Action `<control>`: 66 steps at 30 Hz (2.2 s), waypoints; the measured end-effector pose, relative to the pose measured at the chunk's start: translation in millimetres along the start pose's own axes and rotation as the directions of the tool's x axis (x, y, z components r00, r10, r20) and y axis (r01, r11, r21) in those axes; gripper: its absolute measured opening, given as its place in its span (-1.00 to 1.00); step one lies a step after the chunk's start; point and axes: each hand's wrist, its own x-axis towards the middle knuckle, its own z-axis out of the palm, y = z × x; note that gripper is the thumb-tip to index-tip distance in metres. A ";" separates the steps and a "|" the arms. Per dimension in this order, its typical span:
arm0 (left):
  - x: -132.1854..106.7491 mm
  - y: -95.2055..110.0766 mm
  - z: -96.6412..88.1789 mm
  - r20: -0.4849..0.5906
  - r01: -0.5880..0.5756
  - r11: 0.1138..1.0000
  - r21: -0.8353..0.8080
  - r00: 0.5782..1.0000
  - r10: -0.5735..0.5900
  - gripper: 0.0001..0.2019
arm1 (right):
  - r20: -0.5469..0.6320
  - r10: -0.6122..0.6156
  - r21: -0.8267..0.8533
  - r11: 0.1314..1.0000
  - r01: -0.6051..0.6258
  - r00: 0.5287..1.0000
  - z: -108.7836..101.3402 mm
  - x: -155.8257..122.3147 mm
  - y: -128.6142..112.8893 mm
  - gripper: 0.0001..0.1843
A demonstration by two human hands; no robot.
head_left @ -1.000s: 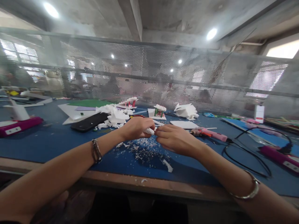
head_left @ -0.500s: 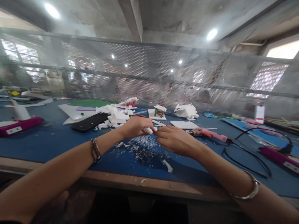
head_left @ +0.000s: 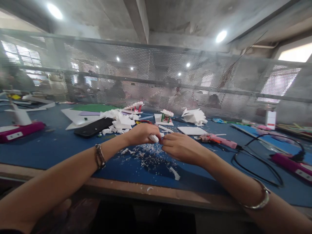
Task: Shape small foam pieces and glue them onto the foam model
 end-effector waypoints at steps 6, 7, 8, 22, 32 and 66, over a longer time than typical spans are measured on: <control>-0.3 0.7 2.9 -0.006 0.034 0.999 0.005 0.999 -0.034 -0.91 | -0.017 -0.015 0.001 1.000 0.015 1.000 2.2 1.8 -1.1 -0.82; -0.4 1.2 2.9 -0.006 0.040 0.999 0.010 0.999 -0.040 -0.91 | -0.021 -0.015 0.003 1.000 0.015 1.000 2.3 1.9 -1.1 -0.82; -0.5 1.7 2.8 -0.006 0.046 0.999 0.018 0.999 -0.045 -0.92 | -0.021 -0.017 0.004 1.000 0.017 1.000 2.2 2.0 -1.2 -0.83; -0.8 1.2 3.5 -0.051 0.039 0.999 0.005 0.998 -0.039 -0.89 | -0.054 -0.013 -0.009 1.000 0.012 0.998 0.9 1.7 -1.8 -0.82; -0.4 3.4 2.8 -0.052 0.142 0.990 -0.016 0.988 -0.143 -0.83 | -0.045 0.052 -0.011 0.999 -0.052 0.998 5.1 0.6 -0.9 -0.83; 1.4 3.6 -0.6 0.014 0.084 0.996 -0.017 0.996 -0.083 -0.91 | 0.015 -0.004 0.045 0.999 0.003 1.000 -0.2 1.3 -2.5 -0.81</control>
